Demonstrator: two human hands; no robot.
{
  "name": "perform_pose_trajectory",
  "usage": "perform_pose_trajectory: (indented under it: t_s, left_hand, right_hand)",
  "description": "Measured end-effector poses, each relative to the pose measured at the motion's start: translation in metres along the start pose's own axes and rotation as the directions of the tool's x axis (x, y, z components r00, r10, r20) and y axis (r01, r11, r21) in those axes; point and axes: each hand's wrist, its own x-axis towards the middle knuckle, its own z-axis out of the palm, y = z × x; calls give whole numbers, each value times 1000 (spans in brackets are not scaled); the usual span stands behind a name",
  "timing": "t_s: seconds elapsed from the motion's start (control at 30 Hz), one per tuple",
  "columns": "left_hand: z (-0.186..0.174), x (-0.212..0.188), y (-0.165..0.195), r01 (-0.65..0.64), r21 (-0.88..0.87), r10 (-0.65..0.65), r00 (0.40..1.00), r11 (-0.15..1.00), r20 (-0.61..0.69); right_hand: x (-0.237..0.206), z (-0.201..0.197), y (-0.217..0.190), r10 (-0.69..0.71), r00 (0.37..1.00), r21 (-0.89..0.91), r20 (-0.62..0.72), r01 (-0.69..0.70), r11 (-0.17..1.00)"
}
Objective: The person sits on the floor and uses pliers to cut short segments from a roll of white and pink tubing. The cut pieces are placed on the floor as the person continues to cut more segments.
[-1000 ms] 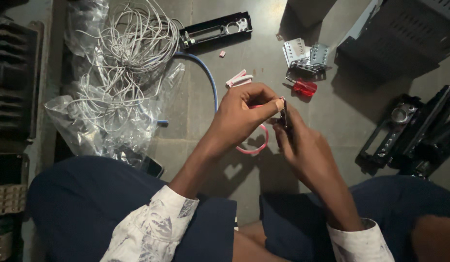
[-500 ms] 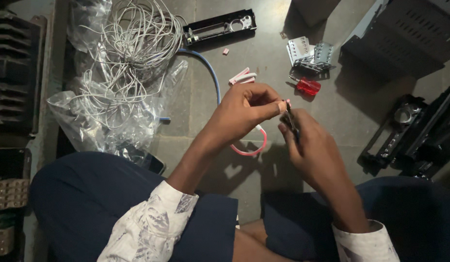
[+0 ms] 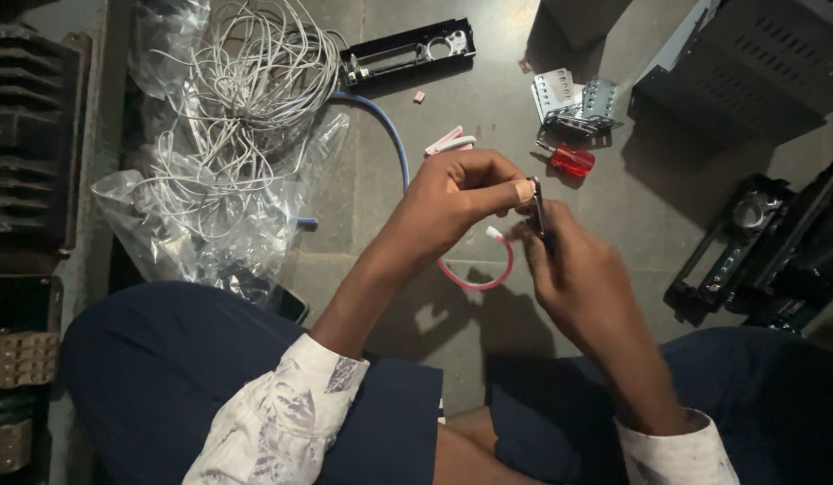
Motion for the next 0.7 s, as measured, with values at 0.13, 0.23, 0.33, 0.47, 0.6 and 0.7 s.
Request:
perform_pose_trajectory:
  t_s: [0.13, 0.23, 0.33, 0.47, 0.6, 0.7]
  left_hand:
    - [1, -3, 3, -9, 18, 9, 1000, 1000, 7]
    - [-1, -3, 5, 12, 53, -12, 1000, 999, 6]
    - [-2, -3, 8, 26, 76, -28, 999, 997, 32]
    - [-4, -4, 11, 38, 90, -44, 997, 995, 65]
    - [-4, -2, 9, 63, 94, -68, 996, 994, 58]
    - [-6, -3, 6, 79, 141, -86, 995, 987, 44]
  right_hand:
    - [1, 0, 2, -129, 991, 83, -25, 131, 988]
    - [0, 0, 3, -31, 999, 110, 4, 31, 993]
    - [-2, -1, 3, -95, 995, 51, -22, 96, 994]
    - [-3, -1, 4, -224, 973, -171, -45, 214, 962]
    - [-4, -2, 4, -183, 982, -121, -50, 176, 977]
    - [-3, -1, 2, -185, 981, -71, -62, 180, 981]
